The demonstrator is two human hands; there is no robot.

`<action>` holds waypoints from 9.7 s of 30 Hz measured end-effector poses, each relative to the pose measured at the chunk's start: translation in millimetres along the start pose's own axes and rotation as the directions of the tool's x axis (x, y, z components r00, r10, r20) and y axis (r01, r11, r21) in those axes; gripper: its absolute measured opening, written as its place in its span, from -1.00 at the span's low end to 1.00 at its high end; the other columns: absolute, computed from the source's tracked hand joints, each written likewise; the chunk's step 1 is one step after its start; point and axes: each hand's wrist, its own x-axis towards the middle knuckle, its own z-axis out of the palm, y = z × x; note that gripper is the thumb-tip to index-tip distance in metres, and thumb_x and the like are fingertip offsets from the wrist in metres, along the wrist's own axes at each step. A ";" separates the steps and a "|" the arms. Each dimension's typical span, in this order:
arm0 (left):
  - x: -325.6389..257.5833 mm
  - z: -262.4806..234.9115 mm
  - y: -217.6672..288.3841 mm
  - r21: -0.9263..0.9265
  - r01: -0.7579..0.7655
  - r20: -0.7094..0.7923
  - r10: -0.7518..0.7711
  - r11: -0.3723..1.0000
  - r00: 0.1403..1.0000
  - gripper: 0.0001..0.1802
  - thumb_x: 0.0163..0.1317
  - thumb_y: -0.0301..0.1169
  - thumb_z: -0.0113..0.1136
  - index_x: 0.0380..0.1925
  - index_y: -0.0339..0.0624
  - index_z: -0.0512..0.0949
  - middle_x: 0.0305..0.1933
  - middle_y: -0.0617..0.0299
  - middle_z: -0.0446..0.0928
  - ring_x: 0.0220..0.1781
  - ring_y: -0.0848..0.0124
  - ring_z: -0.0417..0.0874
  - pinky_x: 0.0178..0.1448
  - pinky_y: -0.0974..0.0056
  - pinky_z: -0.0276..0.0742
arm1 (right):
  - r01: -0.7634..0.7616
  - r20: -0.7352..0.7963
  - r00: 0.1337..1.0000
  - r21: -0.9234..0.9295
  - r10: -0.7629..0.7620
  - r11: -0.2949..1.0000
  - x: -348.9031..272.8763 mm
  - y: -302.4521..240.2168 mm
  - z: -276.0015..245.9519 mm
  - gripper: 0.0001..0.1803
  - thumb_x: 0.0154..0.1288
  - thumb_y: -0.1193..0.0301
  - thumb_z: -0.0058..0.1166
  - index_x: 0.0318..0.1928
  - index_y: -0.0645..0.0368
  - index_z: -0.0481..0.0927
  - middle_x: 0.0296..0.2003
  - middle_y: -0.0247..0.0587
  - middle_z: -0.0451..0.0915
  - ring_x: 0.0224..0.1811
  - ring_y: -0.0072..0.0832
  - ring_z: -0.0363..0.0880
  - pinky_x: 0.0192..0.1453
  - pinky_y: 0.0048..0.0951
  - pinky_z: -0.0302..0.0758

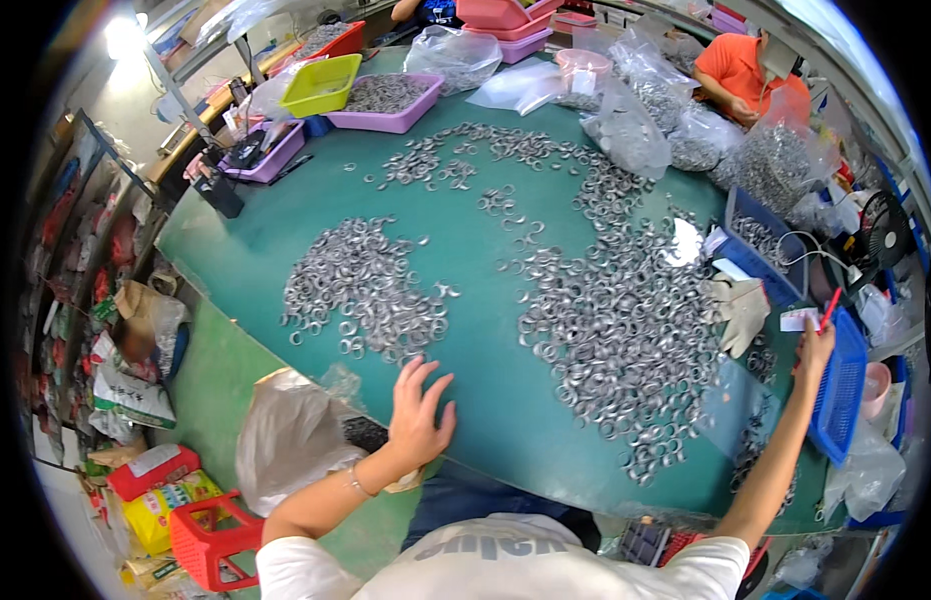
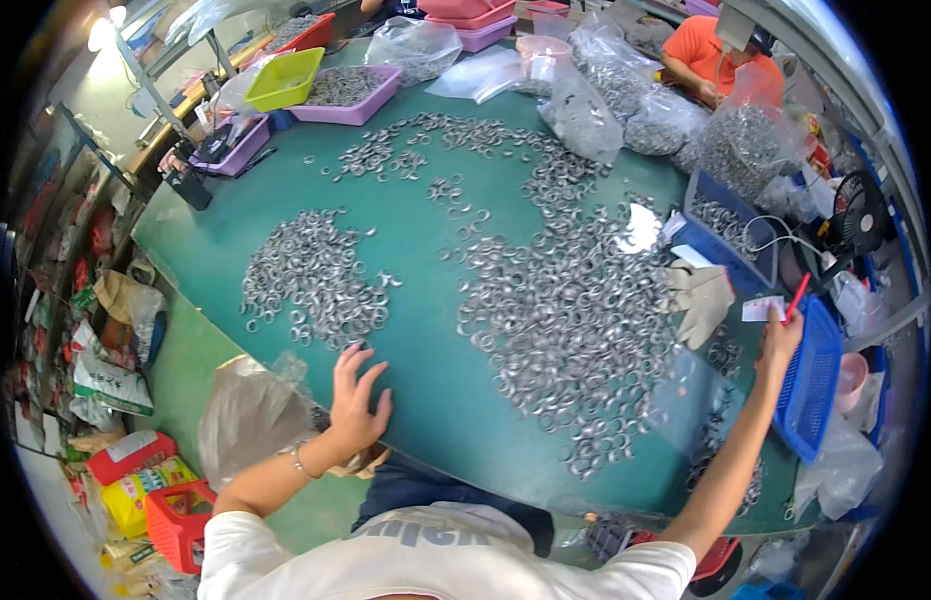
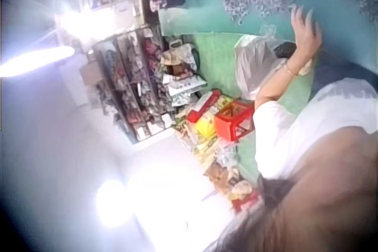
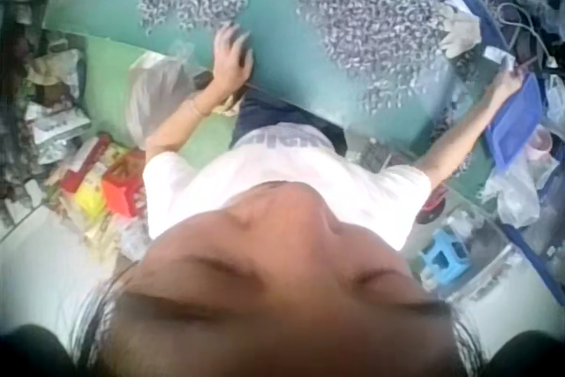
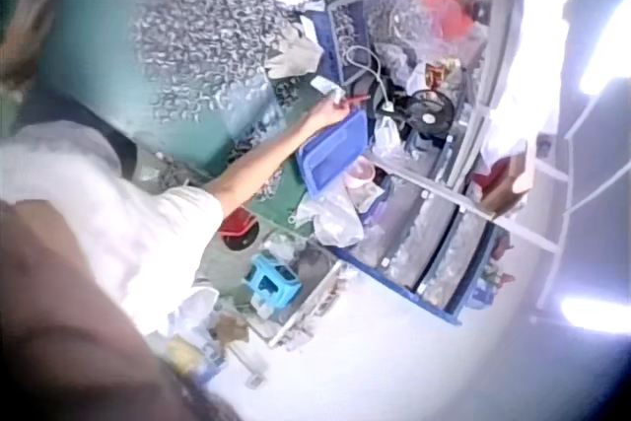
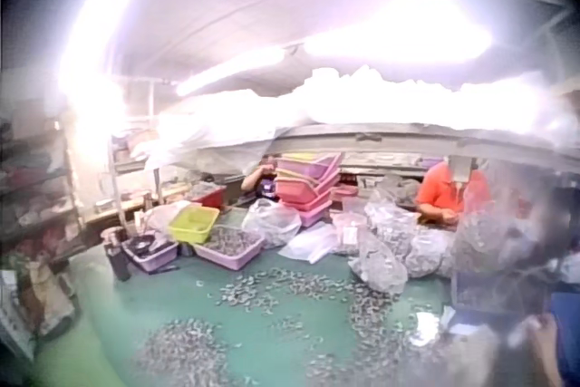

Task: The person sorts small metal rings on a green table by hand, placing some into a plastic bag, and writes on a small paper card with a red pen.

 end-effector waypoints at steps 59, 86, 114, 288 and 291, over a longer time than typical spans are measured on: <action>-42.5 37.5 46.6 -0.221 -0.029 0.148 0.063 0.975 0.987 -0.59 -0.07 -0.52 0.16 -0.12 -0.24 0.58 0.08 0.16 0.54 -0.01 0.21 0.52 0.04 0.12 0.33 | 0.192 0.785 0.529 0.261 -0.324 0.946 -409.0 -115.5 173.3 -0.77 0.18 0.51 0.22 -0.55 0.27 0.47 -0.69 -0.23 0.48 -0.71 -0.58 0.35 -0.63 -0.49 0.25; -46.3 41.7 46.5 -0.188 -0.035 0.115 0.057 0.982 0.992 -0.61 -0.02 -0.44 0.16 -0.11 -0.22 0.58 0.09 0.20 0.52 -0.01 0.27 0.50 0.02 0.17 0.34 | 0.309 0.782 0.516 0.210 -0.349 0.927 -410.4 -124.5 167.5 -0.81 0.19 0.54 0.19 -0.51 0.27 0.46 -0.64 -0.16 0.44 -0.68 -0.40 0.38 -0.59 -0.39 0.29; -43.7 39.6 48.9 -0.252 0.014 0.005 -0.013 0.968 1.000 -0.62 -0.11 -0.55 0.21 -0.17 -0.17 0.58 -0.01 0.19 0.55 -0.02 0.20 0.50 0.06 0.13 0.30 | -0.142 0.772 0.628 0.240 -0.100 0.960 -409.2 -112.1 168.8 -0.78 0.38 0.46 0.04 -0.44 0.25 0.44 -0.68 -0.39 0.50 -0.65 -0.75 0.37 -0.57 -0.62 0.29; -23.4 40.0 37.8 -0.065 0.233 -0.335 -0.242 0.970 0.911 -0.78 -0.01 -0.72 0.06 -0.37 -0.27 0.60 -0.30 0.01 0.56 -0.23 0.06 0.58 -0.10 0.11 0.49 | 0.362 0.355 0.931 -0.928 -0.083 0.085 -20.1 13.7 8.6 -0.84 0.23 0.49 0.02 -0.21 0.14 0.63 -0.23 -0.10 0.64 -0.16 -0.22 0.69 -0.15 -0.25 0.65; -23.8 37.5 36.1 -0.058 0.270 -0.346 -0.273 0.961 0.898 -0.75 -0.04 -0.70 0.09 -0.37 -0.21 0.63 -0.30 0.02 0.58 -0.22 0.06 0.60 -0.10 0.11 0.52 | 0.600 0.490 0.786 -0.751 -0.377 0.274 -46.0 -19.8 35.7 -0.83 0.19 0.55 -0.06 -0.23 0.23 0.58 -0.27 0.06 0.60 -0.22 -0.07 0.64 -0.20 -0.15 0.59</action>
